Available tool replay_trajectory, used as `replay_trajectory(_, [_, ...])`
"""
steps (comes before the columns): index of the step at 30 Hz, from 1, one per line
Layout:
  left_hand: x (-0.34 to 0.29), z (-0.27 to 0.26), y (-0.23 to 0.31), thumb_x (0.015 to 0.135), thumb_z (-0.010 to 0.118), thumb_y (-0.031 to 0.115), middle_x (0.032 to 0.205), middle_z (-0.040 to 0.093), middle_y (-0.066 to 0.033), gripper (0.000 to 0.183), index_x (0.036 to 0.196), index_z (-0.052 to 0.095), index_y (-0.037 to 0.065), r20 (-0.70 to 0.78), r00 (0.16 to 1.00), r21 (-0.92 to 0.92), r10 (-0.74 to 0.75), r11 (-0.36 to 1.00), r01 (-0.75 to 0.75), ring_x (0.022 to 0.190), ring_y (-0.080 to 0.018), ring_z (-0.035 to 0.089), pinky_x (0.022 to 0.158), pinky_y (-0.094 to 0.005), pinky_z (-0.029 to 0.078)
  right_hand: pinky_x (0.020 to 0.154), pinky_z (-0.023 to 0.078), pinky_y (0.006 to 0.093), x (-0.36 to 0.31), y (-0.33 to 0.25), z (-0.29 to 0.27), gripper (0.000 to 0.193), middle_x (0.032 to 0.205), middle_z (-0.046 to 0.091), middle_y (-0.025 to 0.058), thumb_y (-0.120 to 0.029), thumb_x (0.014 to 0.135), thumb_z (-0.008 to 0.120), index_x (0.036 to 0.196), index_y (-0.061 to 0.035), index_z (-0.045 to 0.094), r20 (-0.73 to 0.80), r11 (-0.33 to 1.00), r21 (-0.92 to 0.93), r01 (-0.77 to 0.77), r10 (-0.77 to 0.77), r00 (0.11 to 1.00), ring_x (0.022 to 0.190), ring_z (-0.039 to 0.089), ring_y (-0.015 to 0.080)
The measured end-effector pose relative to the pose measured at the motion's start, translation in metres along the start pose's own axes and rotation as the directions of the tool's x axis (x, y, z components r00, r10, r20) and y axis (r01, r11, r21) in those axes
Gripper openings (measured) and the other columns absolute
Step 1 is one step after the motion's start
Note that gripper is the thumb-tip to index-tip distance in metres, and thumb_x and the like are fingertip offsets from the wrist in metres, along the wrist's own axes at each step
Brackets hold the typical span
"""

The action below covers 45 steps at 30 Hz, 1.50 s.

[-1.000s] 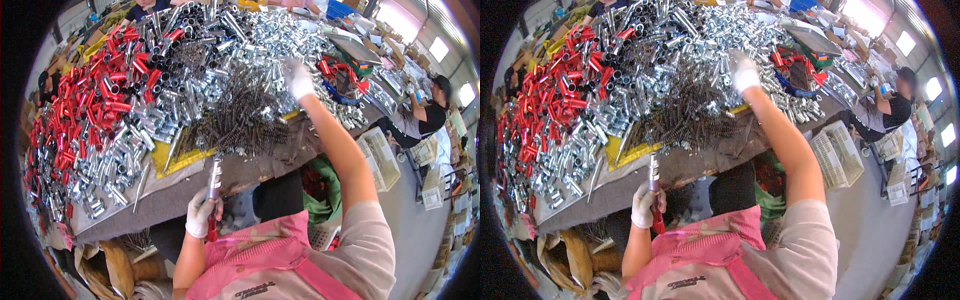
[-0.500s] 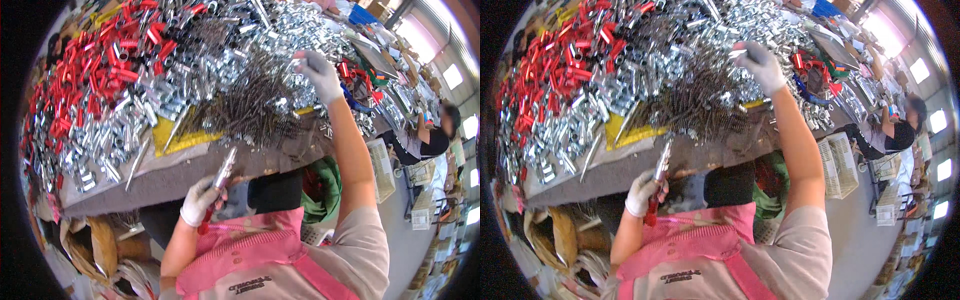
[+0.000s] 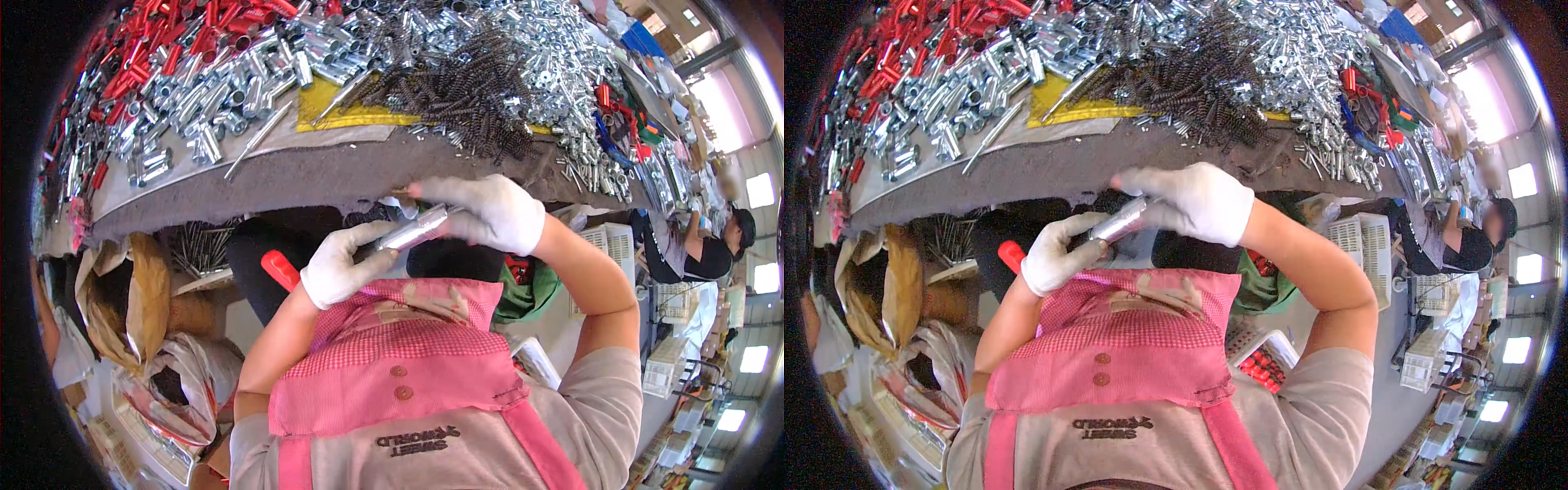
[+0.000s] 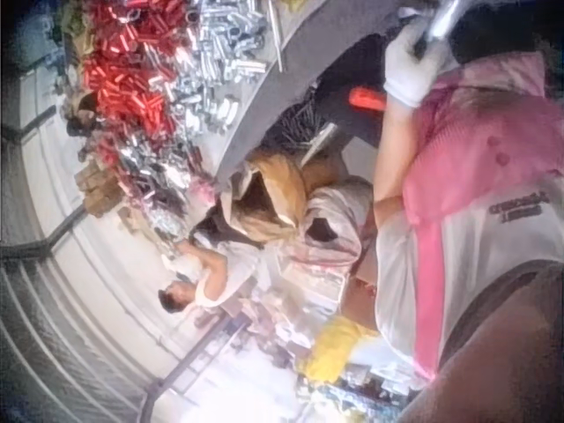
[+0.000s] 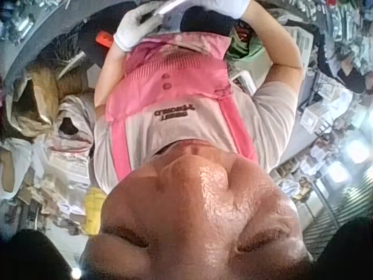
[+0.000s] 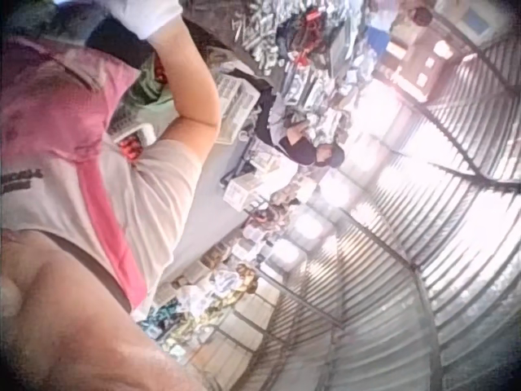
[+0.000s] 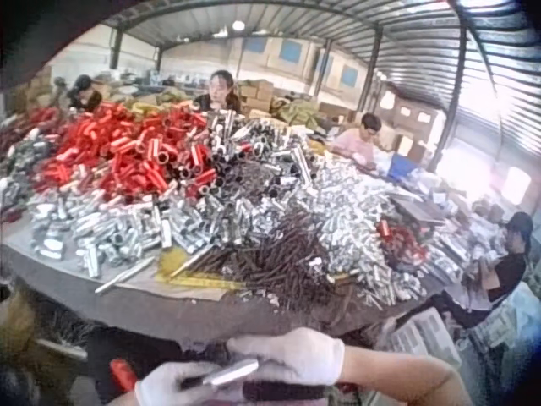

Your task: Assembling hand tool components by inserting springs and metal pins into a red tool body at a factory workbench.

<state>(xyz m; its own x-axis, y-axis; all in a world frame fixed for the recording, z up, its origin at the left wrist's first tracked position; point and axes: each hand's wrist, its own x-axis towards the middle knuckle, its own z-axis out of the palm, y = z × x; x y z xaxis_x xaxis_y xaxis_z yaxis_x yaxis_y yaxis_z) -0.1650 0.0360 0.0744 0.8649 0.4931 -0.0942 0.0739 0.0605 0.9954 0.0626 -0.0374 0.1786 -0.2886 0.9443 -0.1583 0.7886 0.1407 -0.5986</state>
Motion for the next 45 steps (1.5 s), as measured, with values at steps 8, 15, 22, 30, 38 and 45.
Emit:
replay_trajectory(8, [-0.018,-0.001,-0.006,0.085,0.06,0.014,0.085,0.063,-0.0047,0.033,0.114,0.059,-0.002,-0.022,1.0,0.019,-0.018,1.0,0.018,0.077,-0.0084,0.055,0.072,-0.0254,0.047,0.081,0.049,0.0333,-0.003,-0.026,0.003,0.047,0.106,0.061,0.0175,-0.011,0.083,0.061,0.128,-0.0057,0.051,0.133,0.912,0.164,-0.376,0.357,0.924,0.096,0.062,0.0269])
replay_trajectory(15, [-0.023,0.004,0.0,0.086,0.062,0.017,0.083,0.064,-0.0061,0.035,0.116,0.059,-0.001,-0.006,0.999,0.043,-0.037,0.998,0.037,0.076,-0.0081,0.057,0.072,-0.0254,0.048,0.082,0.05,0.0322,-0.005,-0.027,0.004,0.075,0.107,0.061,0.0137,-0.016,0.078,0.071,0.142,-0.0108,0.032,0.161,0.86,0.175,-0.479,0.455,0.876,0.095,0.062,0.0216])
replay_trajectory(22, [-0.027,0.005,-0.004,0.085,0.063,0.019,0.084,0.066,-0.0105,0.038,0.116,0.059,-0.002,-0.002,0.999,0.169,0.033,0.985,-0.033,0.077,-0.0109,0.06,0.073,-0.028,0.049,0.083,0.049,0.0318,-0.017,-0.01,0.026,0.063,0.102,0.064,0.0111,-0.007,0.082,0.06,0.14,-0.0069,0.035,-0.092,0.981,0.005,-0.192,0.191,0.977,0.091,0.063,0.0206])
replay_trajectory(30, [-0.028,0.005,0.0,0.085,0.061,0.02,0.086,0.066,-0.0097,0.037,0.114,0.059,-0.002,0.035,0.999,0.133,0.022,0.991,-0.026,0.076,-0.0132,0.06,0.073,-0.029,0.049,0.08,0.051,0.0323,-0.017,0.008,0.041,0.058,0.1,0.066,0.0113,-0.02,0.086,0.063,0.137,-0.0079,0.037,-0.269,0.97,0.237,0.053,0.013,0.963,0.094,0.064,0.0203])
replay_trajectory(38, [-0.019,0.03,-0.009,0.085,0.062,0.022,0.077,0.062,-0.0147,0.029,0.109,0.062,0.005,-0.204,0.899,0.75,0.388,0.652,-0.111,0.066,-0.0172,0.062,0.059,-0.0332,0.047,0.069,0.041,0.0304,0.028,0.007,0.122,0.024,0.067,0.045,0.0023,-0.036,0.092,0.054,0.088,-0.0119,0.053,-0.143,-0.26,0.887,0.38,0.63,0.763,0.069,0.047,0.0178])
replay_trajectory(45, [-0.029,0.007,0.009,0.093,0.054,0.019,0.079,0.06,-0.003,0.031,0.113,0.058,-0.003,0.091,0.973,-0.265,-0.21,0.937,0.227,0.065,-0.0091,0.054,0.06,-0.0244,0.046,0.101,0.039,0.038,0.013,-0.001,0.111,0.051,0.126,0.052,0.0169,-0.016,0.093,0.054,0.136,0.0004,0.033,-0.459,0.011,0.888,0.459,0.041,0.887,0.121,0.048,0.0268])
